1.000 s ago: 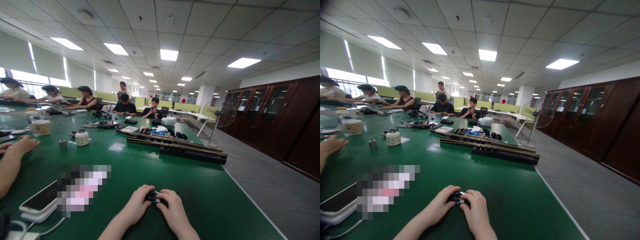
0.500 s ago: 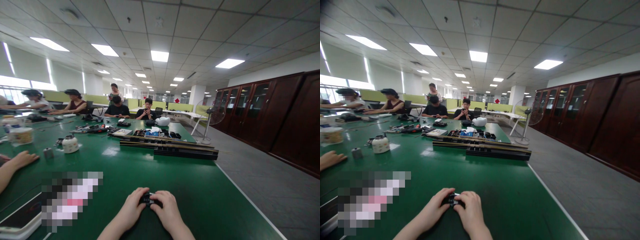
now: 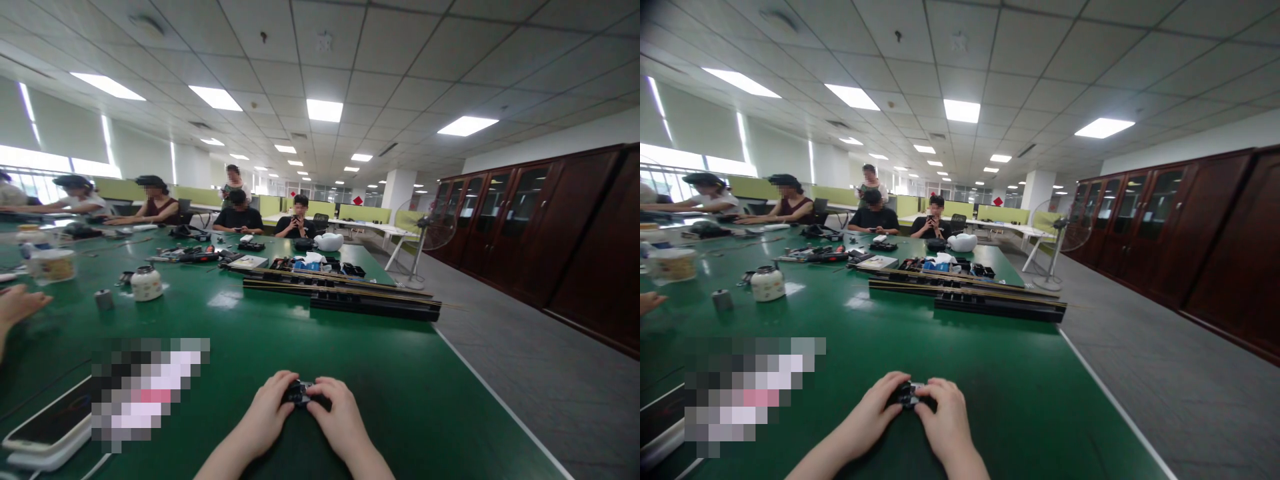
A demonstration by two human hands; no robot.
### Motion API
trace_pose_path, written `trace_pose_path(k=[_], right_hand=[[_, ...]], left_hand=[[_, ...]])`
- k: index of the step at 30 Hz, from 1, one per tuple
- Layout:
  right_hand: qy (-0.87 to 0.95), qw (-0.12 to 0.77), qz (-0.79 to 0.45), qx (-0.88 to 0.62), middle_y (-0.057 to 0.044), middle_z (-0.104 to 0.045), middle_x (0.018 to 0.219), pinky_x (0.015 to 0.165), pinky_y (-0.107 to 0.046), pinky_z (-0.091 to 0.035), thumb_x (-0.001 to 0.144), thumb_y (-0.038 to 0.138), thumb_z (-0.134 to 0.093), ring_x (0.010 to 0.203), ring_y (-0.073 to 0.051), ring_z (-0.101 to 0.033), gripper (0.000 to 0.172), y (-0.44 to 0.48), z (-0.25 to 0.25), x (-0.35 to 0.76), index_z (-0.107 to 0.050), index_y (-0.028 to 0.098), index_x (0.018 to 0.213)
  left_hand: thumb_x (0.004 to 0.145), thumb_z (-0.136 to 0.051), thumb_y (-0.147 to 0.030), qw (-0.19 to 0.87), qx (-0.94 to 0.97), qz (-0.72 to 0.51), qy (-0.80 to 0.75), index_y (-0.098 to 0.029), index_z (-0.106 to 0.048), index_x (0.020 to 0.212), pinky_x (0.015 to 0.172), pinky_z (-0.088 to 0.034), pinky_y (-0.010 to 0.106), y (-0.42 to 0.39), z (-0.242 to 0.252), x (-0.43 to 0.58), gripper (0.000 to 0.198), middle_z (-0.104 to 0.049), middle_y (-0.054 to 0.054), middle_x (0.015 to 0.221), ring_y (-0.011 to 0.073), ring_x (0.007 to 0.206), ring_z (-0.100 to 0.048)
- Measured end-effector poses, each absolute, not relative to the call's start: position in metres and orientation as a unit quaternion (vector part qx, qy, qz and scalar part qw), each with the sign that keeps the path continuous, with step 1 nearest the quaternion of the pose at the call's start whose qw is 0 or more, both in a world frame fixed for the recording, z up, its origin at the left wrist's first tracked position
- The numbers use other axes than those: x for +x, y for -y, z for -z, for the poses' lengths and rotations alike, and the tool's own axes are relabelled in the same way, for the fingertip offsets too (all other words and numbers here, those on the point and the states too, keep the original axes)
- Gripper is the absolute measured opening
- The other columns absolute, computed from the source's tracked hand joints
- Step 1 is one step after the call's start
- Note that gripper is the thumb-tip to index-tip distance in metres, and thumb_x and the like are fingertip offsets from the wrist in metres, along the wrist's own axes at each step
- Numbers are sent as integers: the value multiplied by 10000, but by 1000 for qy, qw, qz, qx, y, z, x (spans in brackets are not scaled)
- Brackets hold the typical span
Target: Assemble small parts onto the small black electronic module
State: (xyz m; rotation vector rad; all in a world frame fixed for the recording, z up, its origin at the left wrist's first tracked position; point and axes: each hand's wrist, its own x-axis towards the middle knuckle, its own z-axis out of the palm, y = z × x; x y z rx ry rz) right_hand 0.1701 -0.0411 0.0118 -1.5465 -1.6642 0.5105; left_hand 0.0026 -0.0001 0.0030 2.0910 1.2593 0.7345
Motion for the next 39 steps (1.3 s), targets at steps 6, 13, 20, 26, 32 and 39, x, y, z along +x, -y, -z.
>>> trace_pose_path(k=[6,13,20,26,32,39], right_hand=[[667,385,-203,-605,-17,-664,974,911,-366,-381,662,185,-582,984,-218,-570,212,42,-12,170,-690,277,819],[656,391,-243,-598,0,-655,972,888,-329,-401,618,143,-586,950,-203,-581,409,41,-9,174,-606,275,1004],[629,437,-294,-572,-13,-638,1021,903,-315,-404,674,169,-551,1007,-197,-572,378,40,-7,175,-561,256,1042],[612,470,-315,-552,-41,-630,1056,901,-320,-419,740,228,-528,1011,-195,-576,317,40,-7,172,-540,227,1057],[601,484,-323,-548,-48,-635,1040,898,-323,-428,762,280,-533,989,-197,-589,286,40,-7,172,-549,221,1042],[607,498,-318,-531,-38,-629,1042,915,-323,-417,750,232,-528,1013,-197,-572,267,41,-8,170,-567,222,1014]], left_hand=[[653,-509,-124,293,791,-270,-465,-189,-539,1120,980,-345,357,2,-7,2,472,-573,89,1178,230,1113,-489],[657,-492,-114,299,787,-272,-466,-192,-549,1055,949,-365,347,7,-13,4,409,-594,76,1124,221,1074,-503],[709,-479,-146,374,749,-330,-436,-196,-488,1156,1006,-319,340,2,-3,3,450,-541,76,1214,207,1134,-475],[726,-508,-204,474,676,-374,-422,-167,-430,1190,951,-376,355,-2,-3,4,473,-601,86,1098,209,1019,-552],[714,-561,-260,520,647,-401,-388,-181,-506,1051,902,-413,352,-2,-9,6,351,-642,66,991,215,957,-584],[670,-572,-191,509,653,-389,-404,-176,-483,1154,903,-414,350,-2,-8,4,492,-616,82,1089,217,994,-566]])
